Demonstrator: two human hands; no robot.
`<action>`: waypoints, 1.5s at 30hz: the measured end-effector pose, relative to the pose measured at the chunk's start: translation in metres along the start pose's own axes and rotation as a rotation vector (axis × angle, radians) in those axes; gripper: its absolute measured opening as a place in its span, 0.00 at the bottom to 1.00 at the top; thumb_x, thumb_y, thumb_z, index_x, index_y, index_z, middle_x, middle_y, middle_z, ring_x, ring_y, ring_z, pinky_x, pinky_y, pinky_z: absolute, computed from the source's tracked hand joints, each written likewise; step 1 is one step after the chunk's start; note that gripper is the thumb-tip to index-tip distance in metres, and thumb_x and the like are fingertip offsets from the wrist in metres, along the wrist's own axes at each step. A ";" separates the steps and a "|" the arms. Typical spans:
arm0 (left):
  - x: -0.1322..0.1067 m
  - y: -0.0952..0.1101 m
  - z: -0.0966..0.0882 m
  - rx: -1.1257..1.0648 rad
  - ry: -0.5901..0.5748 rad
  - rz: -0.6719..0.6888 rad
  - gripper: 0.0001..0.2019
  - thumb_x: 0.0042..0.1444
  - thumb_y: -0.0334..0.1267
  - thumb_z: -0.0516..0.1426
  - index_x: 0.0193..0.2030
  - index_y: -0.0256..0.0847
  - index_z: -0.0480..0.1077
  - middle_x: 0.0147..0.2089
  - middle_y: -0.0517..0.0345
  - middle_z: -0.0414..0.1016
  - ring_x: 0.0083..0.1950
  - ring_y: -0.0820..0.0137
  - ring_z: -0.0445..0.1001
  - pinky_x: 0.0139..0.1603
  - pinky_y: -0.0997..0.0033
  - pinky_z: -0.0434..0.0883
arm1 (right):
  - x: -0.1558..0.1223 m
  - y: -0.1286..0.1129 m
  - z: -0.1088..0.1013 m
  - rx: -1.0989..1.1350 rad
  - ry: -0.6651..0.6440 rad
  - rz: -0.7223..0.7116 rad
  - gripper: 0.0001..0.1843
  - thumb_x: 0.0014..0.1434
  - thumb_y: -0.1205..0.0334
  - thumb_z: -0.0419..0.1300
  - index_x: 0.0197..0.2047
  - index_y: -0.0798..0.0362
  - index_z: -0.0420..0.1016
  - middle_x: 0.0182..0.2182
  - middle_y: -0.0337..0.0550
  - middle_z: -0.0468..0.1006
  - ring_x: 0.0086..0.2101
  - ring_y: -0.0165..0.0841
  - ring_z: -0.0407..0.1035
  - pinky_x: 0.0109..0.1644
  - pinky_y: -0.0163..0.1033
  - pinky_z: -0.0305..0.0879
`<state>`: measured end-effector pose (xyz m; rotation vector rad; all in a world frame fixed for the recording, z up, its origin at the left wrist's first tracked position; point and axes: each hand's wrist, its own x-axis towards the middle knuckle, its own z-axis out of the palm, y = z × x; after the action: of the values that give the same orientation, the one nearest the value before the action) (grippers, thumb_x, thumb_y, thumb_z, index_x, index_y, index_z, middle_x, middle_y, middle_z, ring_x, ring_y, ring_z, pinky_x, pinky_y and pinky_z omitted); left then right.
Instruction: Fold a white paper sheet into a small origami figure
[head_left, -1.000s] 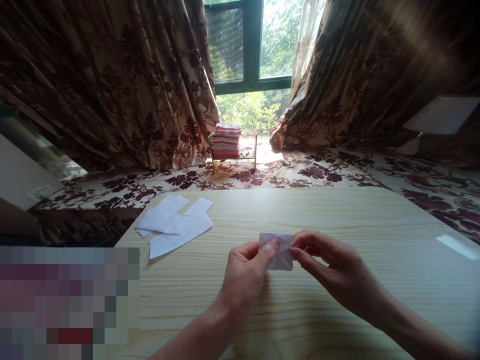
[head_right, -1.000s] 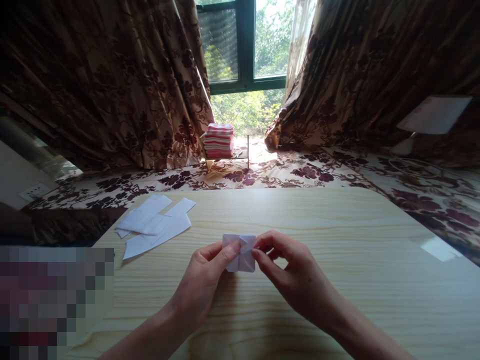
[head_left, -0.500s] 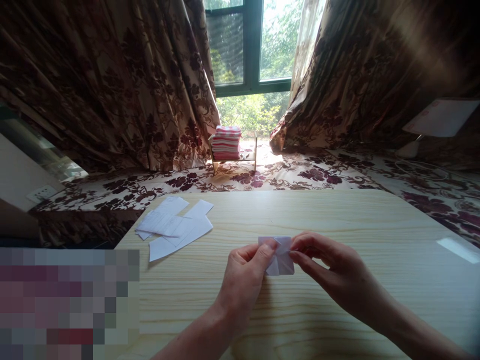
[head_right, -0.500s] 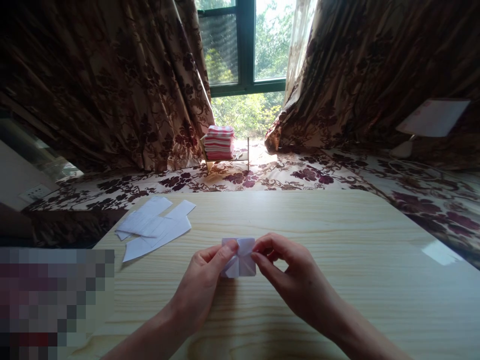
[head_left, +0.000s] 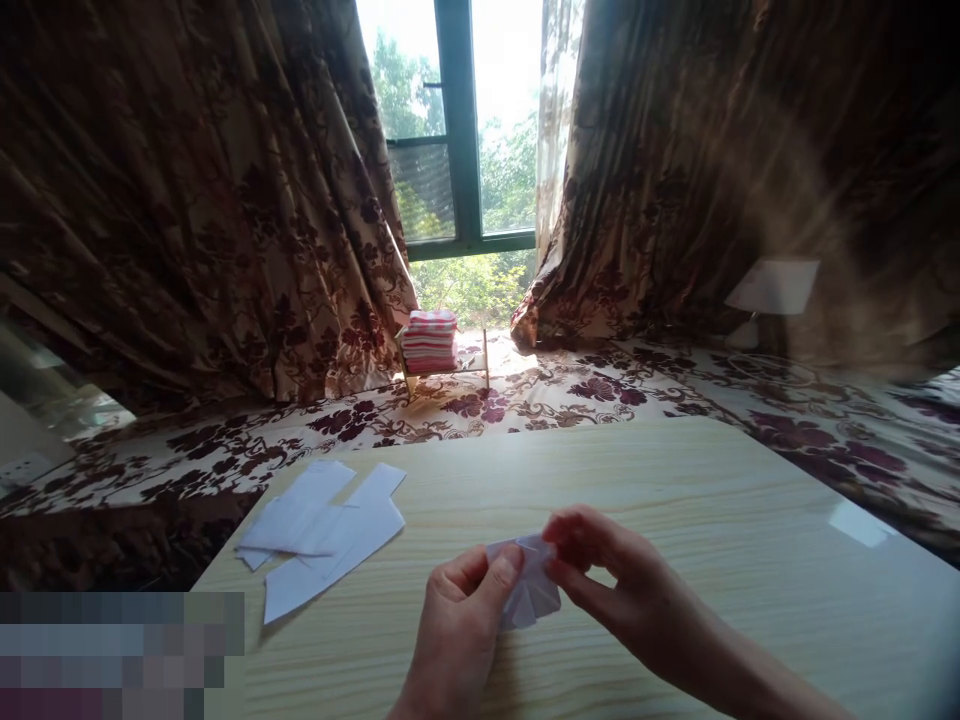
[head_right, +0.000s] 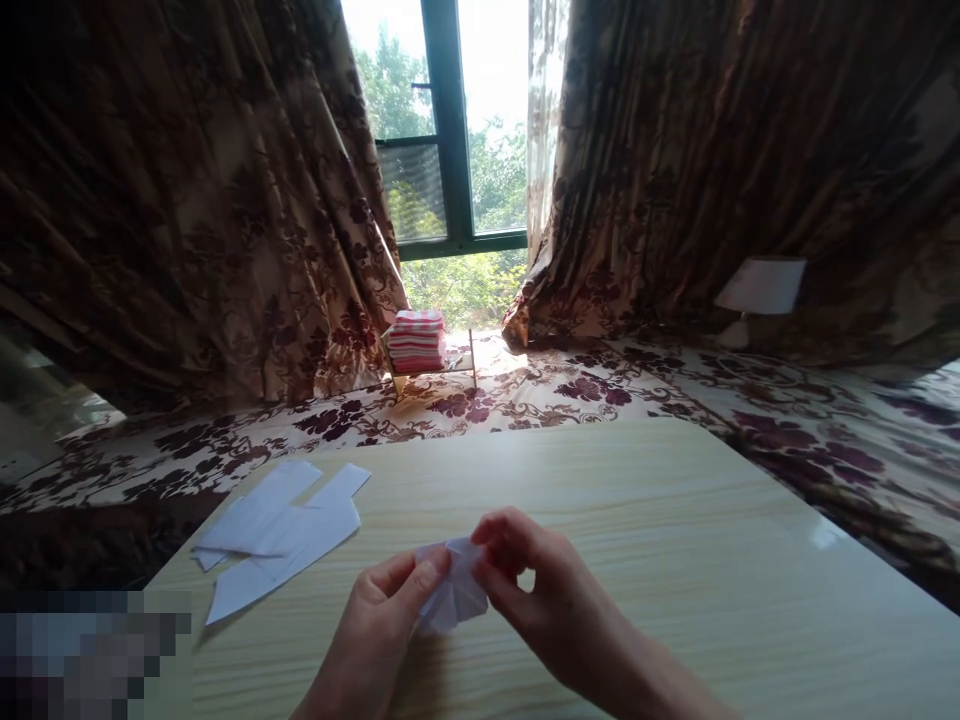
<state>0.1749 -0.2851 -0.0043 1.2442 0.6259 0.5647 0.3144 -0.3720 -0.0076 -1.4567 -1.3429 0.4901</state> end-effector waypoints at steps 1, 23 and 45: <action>0.000 0.000 0.000 0.003 0.008 -0.005 0.18 0.49 0.48 0.60 0.39 0.35 0.78 0.30 0.53 0.77 0.32 0.69 0.70 0.36 0.72 0.65 | 0.000 0.000 0.000 -0.002 -0.006 0.001 0.03 0.57 0.66 0.55 0.37 0.52 0.66 0.25 0.36 0.70 0.27 0.28 0.65 0.30 0.33 0.66; -0.007 0.002 0.005 -0.182 0.127 -0.083 0.18 0.44 0.45 0.64 0.35 0.30 0.79 0.26 0.51 0.76 0.28 0.71 0.67 0.32 0.72 0.62 | -0.002 0.006 0.006 0.063 0.043 -0.011 0.08 0.55 0.61 0.61 0.39 0.51 0.70 0.31 0.42 0.77 0.30 0.32 0.72 0.32 0.34 0.73; -0.007 0.009 -0.012 -0.195 0.103 0.079 0.18 0.42 0.47 0.64 0.31 0.30 0.79 0.24 0.54 0.73 0.27 0.72 0.65 0.32 0.73 0.61 | 0.027 -0.013 0.014 0.015 -0.116 -0.009 0.13 0.56 0.52 0.59 0.33 0.54 0.76 0.29 0.43 0.75 0.29 0.32 0.69 0.31 0.35 0.69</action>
<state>0.1614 -0.2799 0.0027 1.0647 0.5947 0.7422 0.3049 -0.3443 0.0074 -1.4275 -1.4331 0.5845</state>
